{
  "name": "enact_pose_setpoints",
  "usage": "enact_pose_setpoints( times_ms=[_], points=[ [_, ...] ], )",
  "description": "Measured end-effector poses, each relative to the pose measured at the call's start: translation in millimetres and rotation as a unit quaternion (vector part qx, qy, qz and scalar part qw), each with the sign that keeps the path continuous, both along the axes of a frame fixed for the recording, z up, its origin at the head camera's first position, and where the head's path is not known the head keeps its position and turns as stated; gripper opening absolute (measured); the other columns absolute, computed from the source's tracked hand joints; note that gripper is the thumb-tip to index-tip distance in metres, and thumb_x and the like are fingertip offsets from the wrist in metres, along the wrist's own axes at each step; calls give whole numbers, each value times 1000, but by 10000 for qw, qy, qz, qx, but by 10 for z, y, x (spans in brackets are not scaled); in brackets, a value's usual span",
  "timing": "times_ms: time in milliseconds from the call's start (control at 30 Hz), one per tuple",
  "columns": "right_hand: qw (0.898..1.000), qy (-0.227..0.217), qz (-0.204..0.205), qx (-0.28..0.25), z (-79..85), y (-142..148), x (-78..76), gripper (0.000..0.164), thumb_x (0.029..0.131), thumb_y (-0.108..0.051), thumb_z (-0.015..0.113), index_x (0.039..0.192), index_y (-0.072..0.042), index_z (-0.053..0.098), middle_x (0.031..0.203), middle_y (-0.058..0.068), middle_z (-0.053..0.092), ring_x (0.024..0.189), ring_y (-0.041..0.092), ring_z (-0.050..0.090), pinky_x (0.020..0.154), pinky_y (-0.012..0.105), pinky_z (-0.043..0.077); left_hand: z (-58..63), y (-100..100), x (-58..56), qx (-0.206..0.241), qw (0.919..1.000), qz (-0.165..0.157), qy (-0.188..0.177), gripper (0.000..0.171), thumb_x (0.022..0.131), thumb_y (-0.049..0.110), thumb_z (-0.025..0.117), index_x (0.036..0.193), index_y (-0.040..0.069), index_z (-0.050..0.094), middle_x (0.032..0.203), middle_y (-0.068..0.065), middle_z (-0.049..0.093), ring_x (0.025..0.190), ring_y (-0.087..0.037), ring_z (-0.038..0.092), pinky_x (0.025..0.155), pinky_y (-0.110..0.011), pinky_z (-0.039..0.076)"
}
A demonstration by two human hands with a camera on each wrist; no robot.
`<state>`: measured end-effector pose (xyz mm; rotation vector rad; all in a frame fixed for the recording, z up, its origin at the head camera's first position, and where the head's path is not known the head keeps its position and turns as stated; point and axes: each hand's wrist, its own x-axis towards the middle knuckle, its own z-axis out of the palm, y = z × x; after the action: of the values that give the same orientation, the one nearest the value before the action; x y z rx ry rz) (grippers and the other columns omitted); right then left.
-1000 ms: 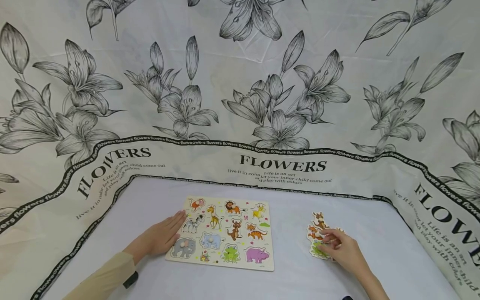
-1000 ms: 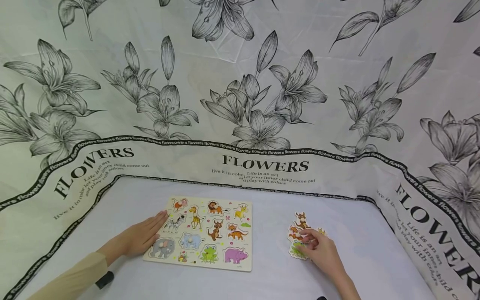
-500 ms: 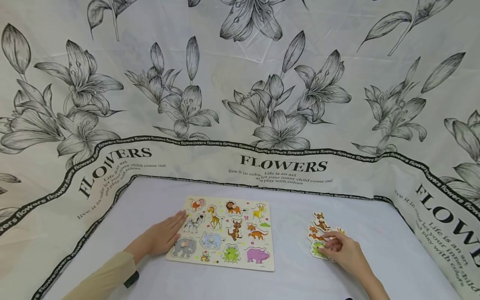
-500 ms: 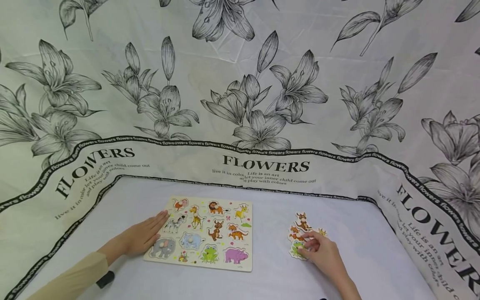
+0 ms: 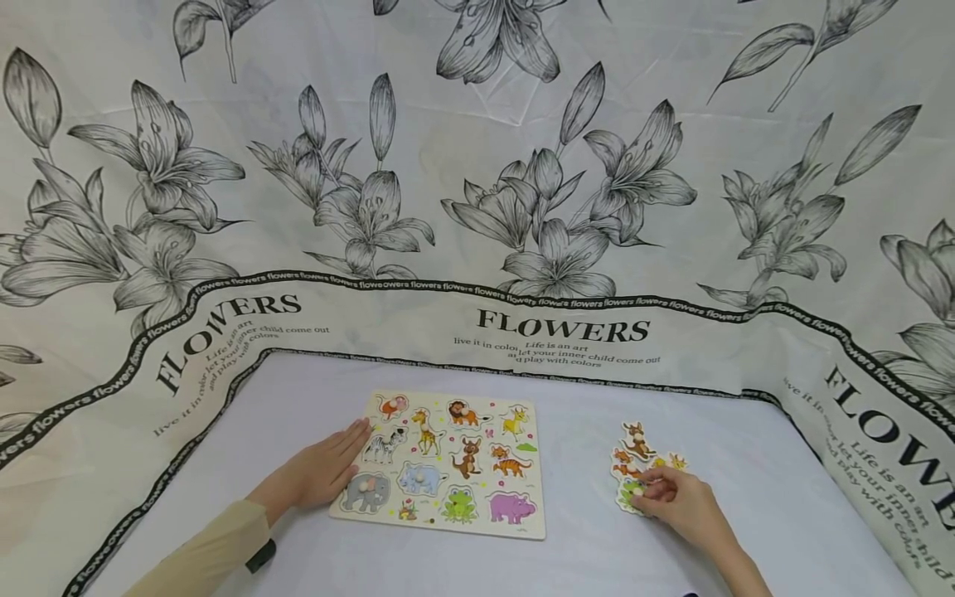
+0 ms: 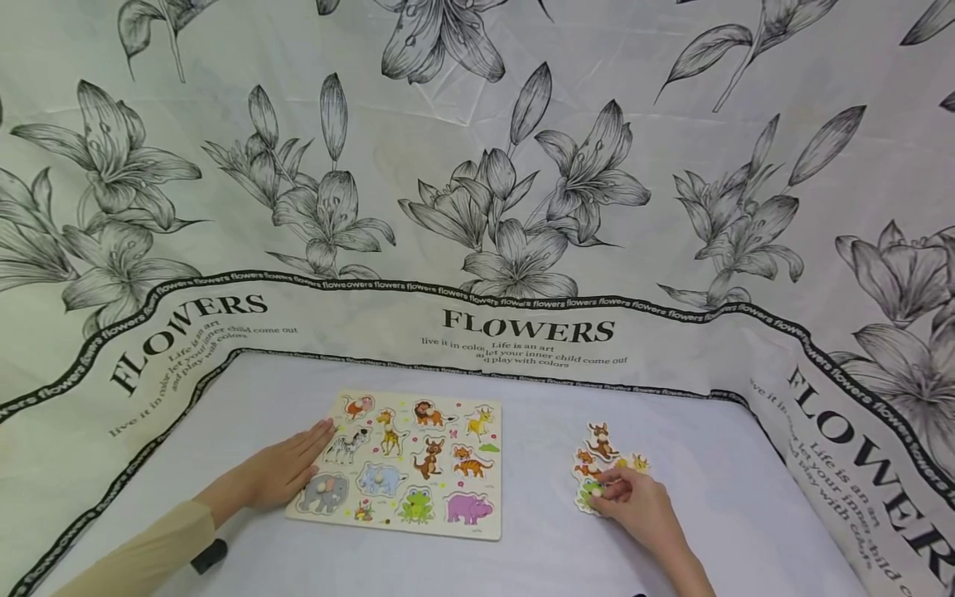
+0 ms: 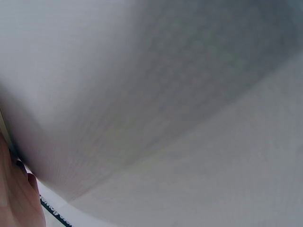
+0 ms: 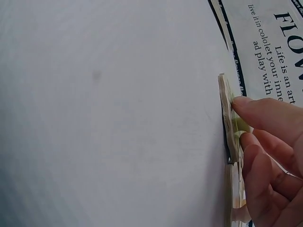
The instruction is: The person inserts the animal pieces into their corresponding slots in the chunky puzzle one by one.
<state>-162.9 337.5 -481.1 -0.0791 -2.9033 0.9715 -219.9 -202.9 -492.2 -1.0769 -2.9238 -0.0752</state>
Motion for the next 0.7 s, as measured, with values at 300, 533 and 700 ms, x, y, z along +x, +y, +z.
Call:
enact_pose_setpoints(
  times_ms=[300, 533, 700],
  points=[
    [9995, -243, 31, -177, 3, -30, -1, 29, 74, -24, 82, 96, -7, 73, 78, -2, 70, 63, 0, 57, 57, 17, 49, -46, -14, -8, -84, 9997, 94, -215, 56, 102, 25, 37, 148, -6, 28, 157, -21, 25, 145, -36, 26, 117, -44, 30],
    [9997, -206, 53, -150, -16, -35, -17, 27, 75, -24, 82, 94, -7, 75, 78, -2, 71, 63, -1, 60, 59, 17, 50, -38, -10, 8, -69, 9996, 125, -224, 55, 102, 24, 37, 147, -6, 29, 157, -21, 25, 144, -36, 27, 117, -44, 30],
    [9997, -187, 70, -115, -7, -49, -26, 24, 76, -23, 81, 93, -7, 75, 79, -1, 71, 64, -1, 60, 58, 16, 50, -24, -12, 8, -55, 9997, 125, -187, 55, 102, 24, 38, 147, -6, 29, 156, -21, 26, 144, -36, 27, 117, -44, 29]
  ],
)
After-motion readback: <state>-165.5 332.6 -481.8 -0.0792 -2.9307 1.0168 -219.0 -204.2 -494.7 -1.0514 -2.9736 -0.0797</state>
